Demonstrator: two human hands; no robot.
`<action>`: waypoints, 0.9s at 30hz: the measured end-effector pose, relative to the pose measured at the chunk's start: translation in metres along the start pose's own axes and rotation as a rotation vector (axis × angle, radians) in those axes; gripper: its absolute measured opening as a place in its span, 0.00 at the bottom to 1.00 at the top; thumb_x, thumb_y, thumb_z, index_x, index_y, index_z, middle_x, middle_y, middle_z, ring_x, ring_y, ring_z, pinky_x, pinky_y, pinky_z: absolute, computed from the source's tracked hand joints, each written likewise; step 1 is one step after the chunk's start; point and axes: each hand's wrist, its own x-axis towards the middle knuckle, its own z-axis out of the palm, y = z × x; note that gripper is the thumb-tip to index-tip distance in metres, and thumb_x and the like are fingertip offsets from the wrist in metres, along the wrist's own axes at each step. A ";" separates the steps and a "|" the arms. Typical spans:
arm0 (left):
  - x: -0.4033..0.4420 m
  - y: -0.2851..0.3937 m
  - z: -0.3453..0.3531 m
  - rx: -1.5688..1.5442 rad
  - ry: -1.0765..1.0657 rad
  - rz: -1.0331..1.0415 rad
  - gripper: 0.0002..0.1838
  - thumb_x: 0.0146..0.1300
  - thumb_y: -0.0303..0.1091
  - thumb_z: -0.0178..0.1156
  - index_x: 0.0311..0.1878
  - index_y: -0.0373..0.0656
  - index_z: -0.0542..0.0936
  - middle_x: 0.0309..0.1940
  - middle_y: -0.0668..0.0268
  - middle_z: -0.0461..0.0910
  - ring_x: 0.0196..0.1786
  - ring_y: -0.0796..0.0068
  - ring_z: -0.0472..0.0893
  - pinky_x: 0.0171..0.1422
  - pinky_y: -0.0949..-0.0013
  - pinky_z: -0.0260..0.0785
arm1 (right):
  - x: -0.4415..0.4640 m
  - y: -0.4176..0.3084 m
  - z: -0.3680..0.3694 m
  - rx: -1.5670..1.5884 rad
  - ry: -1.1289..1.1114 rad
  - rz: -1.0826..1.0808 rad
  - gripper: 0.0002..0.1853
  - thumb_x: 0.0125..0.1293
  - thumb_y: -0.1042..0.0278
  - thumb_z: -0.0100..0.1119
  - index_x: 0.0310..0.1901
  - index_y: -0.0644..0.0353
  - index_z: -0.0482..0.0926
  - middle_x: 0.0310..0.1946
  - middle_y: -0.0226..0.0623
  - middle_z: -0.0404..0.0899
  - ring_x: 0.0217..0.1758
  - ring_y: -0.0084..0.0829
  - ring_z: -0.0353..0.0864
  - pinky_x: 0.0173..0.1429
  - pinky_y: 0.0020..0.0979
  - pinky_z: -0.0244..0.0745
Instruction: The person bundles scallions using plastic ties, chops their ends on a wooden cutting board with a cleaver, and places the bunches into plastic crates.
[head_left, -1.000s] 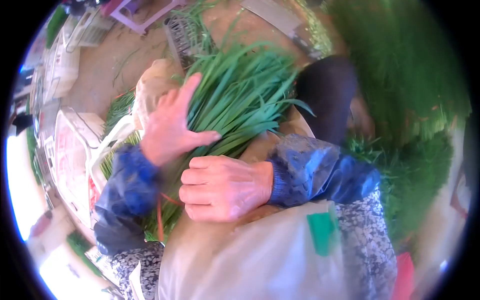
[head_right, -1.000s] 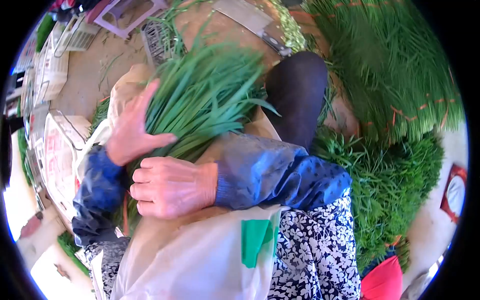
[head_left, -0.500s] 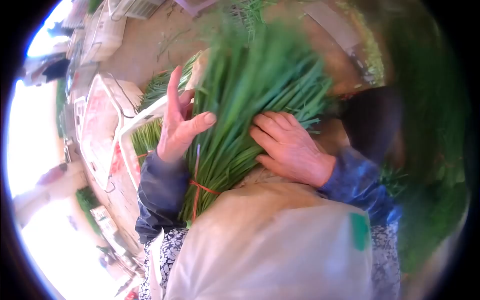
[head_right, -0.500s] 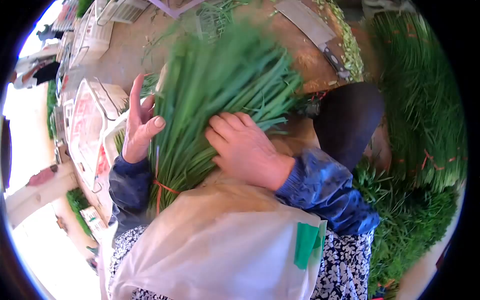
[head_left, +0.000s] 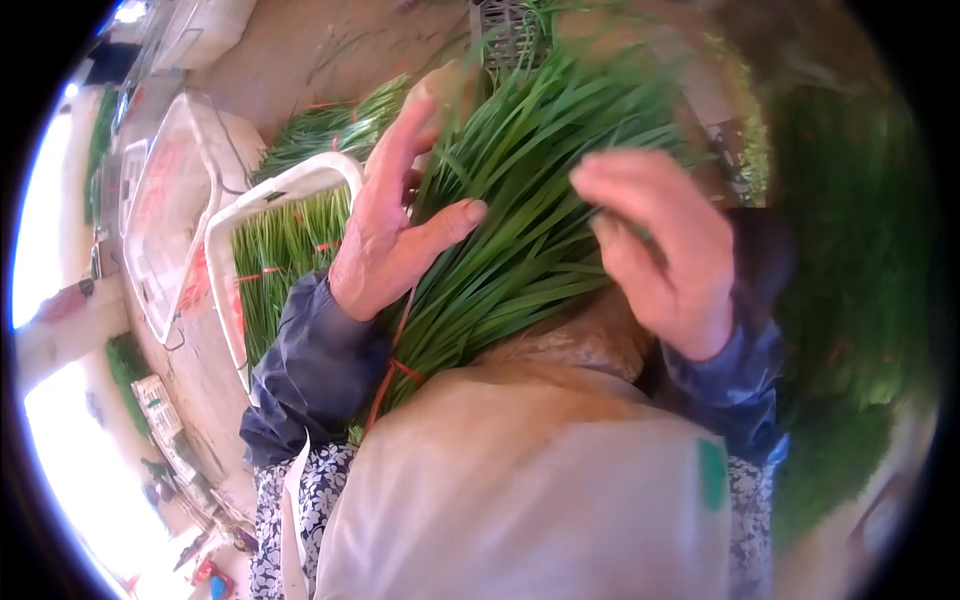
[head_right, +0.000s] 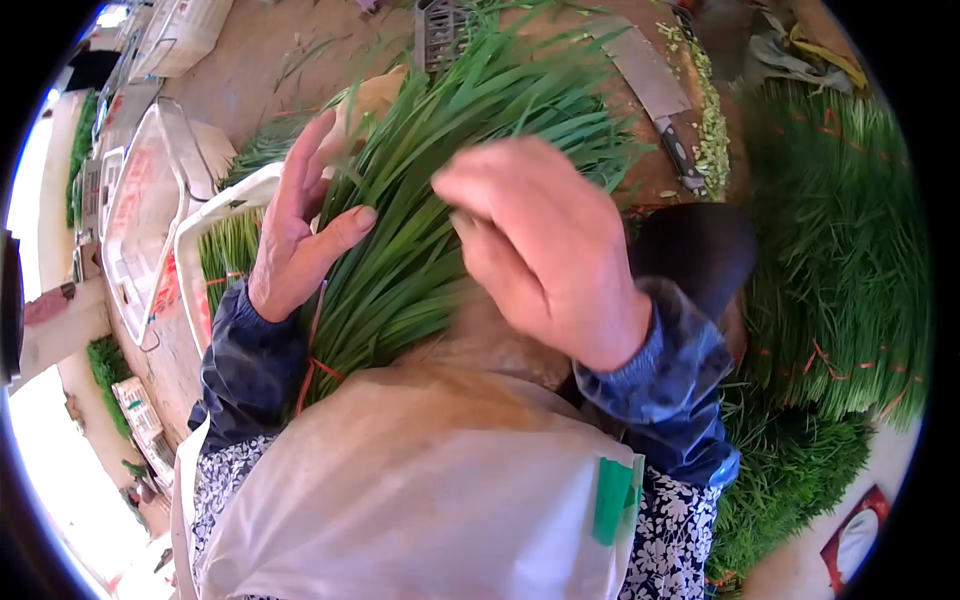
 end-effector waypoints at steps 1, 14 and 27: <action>-0.001 0.001 -0.001 -0.001 0.008 -0.006 0.49 0.56 0.35 0.71 0.76 0.40 0.53 0.72 0.52 0.60 0.71 0.58 0.65 0.70 0.58 0.61 | 0.009 0.007 0.006 0.006 -0.008 -0.003 0.11 0.57 0.82 0.58 0.42 0.68 0.80 0.43 0.49 0.81 0.48 0.48 0.81 0.53 0.35 0.76; -0.017 0.014 -0.015 0.151 -0.020 0.041 0.37 0.51 0.20 0.62 0.67 0.42 0.63 0.68 0.54 0.65 0.64 0.59 0.73 0.64 0.60 0.67 | 0.054 0.078 0.034 -0.267 -0.258 -0.237 0.08 0.55 0.68 0.64 0.37 0.56 0.82 0.31 0.33 0.78 0.41 0.39 0.78 0.45 0.40 0.68; -0.013 0.014 -0.018 0.476 0.024 0.331 0.12 0.50 0.14 0.59 0.38 0.38 0.74 0.61 0.49 0.73 0.59 0.51 0.78 0.64 0.59 0.70 | 0.068 0.033 0.014 -0.334 -0.203 -0.379 0.08 0.52 0.75 0.68 0.36 0.61 0.82 0.37 0.37 0.78 0.41 0.40 0.77 0.47 0.35 0.70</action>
